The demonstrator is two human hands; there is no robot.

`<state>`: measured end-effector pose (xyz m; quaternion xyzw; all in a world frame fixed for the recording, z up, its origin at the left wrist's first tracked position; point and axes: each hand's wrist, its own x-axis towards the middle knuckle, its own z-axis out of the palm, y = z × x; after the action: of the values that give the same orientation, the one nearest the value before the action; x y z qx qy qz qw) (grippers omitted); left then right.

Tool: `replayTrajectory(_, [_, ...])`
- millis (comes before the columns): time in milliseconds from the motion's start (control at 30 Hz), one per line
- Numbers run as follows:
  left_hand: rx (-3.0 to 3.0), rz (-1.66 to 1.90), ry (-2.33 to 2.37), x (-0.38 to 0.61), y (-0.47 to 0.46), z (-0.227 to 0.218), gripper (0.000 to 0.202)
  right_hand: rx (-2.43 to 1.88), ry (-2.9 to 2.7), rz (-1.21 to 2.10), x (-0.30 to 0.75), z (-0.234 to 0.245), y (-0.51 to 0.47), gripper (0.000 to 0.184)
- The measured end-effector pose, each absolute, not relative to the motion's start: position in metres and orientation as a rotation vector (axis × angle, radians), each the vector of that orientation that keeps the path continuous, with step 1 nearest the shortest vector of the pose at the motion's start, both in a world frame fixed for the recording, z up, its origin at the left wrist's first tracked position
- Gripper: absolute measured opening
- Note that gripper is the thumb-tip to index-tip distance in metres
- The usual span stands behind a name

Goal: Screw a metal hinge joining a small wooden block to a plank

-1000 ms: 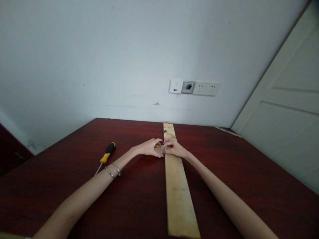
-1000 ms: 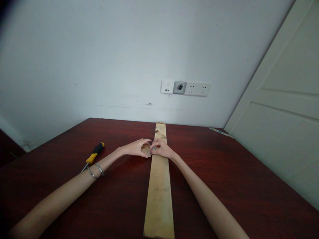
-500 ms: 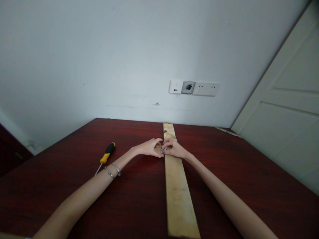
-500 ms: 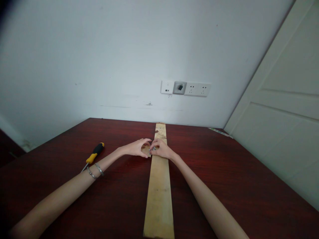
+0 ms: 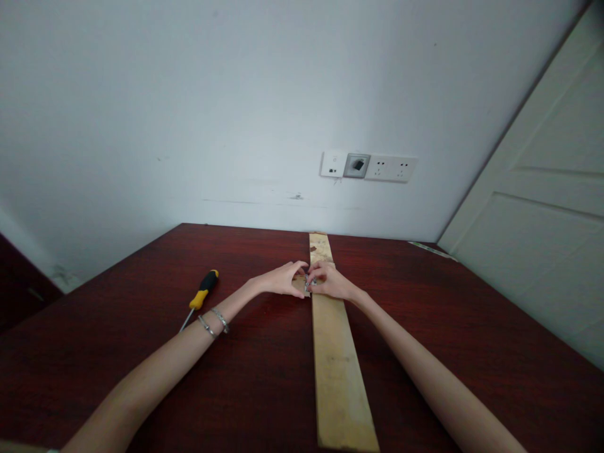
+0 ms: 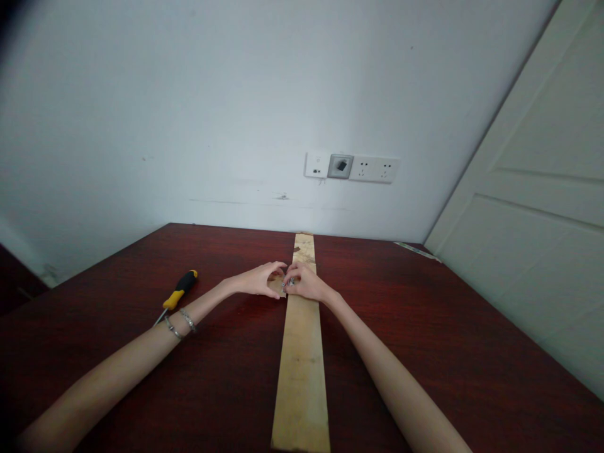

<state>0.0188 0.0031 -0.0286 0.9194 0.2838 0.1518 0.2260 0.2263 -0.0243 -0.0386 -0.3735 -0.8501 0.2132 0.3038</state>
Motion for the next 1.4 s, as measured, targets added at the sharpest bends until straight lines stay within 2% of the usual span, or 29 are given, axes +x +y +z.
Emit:
replayTrajectory(967, [2.471, 0.437, 0.782, 0.018, 0.001, -0.028, 0.075, -1.042, -2.323, 0.480, 0.222, -0.033, -0.030, 0.013])
replayTrajectory(1100, [2.481, 0.409, 0.809, 0.019, 0.002, -0.030, 0.082, -1.027, -2.319, 0.540, 0.231, -0.030, -0.026, 0.018])
replayTrajectory(1267, [2.495, 0.376, 0.819, 0.020, 0.003, -0.033, 0.082, -1.078, -2.115, 0.712, 0.249, -0.026, -0.017, 0.016])
replayTrajectory(1400, [2.493, 0.358, 0.825, 0.020, 0.003, -0.034, 0.084, -1.135, -1.959, 0.726, 0.260, -0.027, -0.012, 0.016])
